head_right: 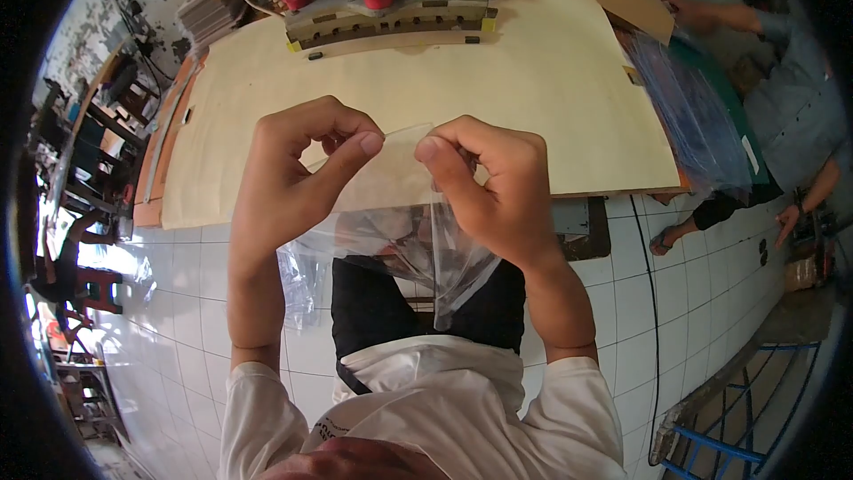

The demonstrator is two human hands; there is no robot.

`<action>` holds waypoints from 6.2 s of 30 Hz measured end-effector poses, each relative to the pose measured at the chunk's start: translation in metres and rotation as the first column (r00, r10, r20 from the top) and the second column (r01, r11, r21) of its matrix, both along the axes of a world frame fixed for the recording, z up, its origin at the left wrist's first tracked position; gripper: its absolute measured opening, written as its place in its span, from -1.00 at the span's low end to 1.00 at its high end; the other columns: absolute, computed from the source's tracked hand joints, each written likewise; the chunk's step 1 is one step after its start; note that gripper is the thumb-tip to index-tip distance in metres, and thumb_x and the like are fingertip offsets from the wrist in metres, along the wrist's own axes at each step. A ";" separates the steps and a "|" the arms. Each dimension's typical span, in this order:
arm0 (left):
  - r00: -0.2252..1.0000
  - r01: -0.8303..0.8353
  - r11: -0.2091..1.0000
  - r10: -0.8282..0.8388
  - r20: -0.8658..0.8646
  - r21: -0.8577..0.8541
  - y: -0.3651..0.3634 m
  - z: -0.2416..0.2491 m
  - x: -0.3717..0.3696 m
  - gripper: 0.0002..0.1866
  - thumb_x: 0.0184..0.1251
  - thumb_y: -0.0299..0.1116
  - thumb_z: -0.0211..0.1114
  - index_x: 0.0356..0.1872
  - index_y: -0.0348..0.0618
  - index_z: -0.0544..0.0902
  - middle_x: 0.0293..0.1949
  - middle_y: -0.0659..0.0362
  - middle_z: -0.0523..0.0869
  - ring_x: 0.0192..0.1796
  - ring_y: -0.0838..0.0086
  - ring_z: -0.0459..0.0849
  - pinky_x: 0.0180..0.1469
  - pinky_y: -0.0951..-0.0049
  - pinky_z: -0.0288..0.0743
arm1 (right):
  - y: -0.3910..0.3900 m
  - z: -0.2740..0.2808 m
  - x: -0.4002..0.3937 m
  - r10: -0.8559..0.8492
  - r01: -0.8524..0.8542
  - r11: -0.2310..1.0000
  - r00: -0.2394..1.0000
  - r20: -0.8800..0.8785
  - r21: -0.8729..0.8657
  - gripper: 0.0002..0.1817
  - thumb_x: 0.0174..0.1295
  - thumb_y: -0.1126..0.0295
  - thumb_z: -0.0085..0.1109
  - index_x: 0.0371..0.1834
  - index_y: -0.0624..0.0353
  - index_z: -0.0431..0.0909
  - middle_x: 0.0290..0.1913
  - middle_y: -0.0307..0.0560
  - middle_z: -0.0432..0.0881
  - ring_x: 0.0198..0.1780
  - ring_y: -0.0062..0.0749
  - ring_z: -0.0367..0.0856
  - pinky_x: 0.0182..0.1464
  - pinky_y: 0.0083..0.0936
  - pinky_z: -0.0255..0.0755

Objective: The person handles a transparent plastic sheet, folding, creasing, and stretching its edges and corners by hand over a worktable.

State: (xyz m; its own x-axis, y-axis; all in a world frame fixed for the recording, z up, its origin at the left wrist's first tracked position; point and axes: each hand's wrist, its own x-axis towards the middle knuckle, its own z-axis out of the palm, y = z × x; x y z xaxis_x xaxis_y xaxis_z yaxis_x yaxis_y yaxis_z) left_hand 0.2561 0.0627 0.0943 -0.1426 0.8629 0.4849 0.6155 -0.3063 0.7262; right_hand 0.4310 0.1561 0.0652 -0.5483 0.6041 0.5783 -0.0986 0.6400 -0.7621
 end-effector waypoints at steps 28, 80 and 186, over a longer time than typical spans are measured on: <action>0.986 -0.111 0.992 0.117 -0.122 0.056 -0.013 -0.005 -0.026 -0.89 0.21 -0.48 0.30 -0.35 -0.34 0.63 -0.45 0.07 0.67 -0.40 0.41 0.61 -0.31 0.47 0.46 | 0.023 0.005 0.050 -0.127 0.085 0.972 0.973 -0.191 -0.218 -0.76 0.29 0.39 0.11 -0.45 0.36 0.56 -0.60 -0.25 0.50 -0.58 -0.72 0.37 -0.49 -0.74 0.23; 0.815 0.008 0.999 0.019 0.580 -0.043 -0.006 -0.055 -0.051 -0.72 0.43 -0.29 0.15 -0.25 -0.39 0.61 -0.38 0.14 0.69 -0.25 0.54 0.68 -0.21 0.54 0.55 | 0.060 -0.017 0.083 -0.249 0.098 0.916 0.899 -0.361 -0.389 -0.75 0.35 0.34 0.04 -0.42 0.29 0.52 -0.55 -0.23 0.47 -0.64 -0.65 0.31 -0.43 -0.59 0.37; 0.824 0.234 0.895 0.025 0.566 -0.379 -0.033 -0.024 -0.004 -0.81 0.32 -0.42 0.27 -0.36 -0.40 0.63 -0.60 0.21 0.62 -0.58 0.69 0.54 -0.55 0.69 0.40 | -0.002 0.044 -0.024 0.225 -0.340 0.914 0.879 0.420 0.222 -0.92 0.09 0.57 0.26 -0.37 0.35 0.58 -0.46 -0.05 0.63 -0.45 -0.44 0.63 -0.35 -0.58 0.48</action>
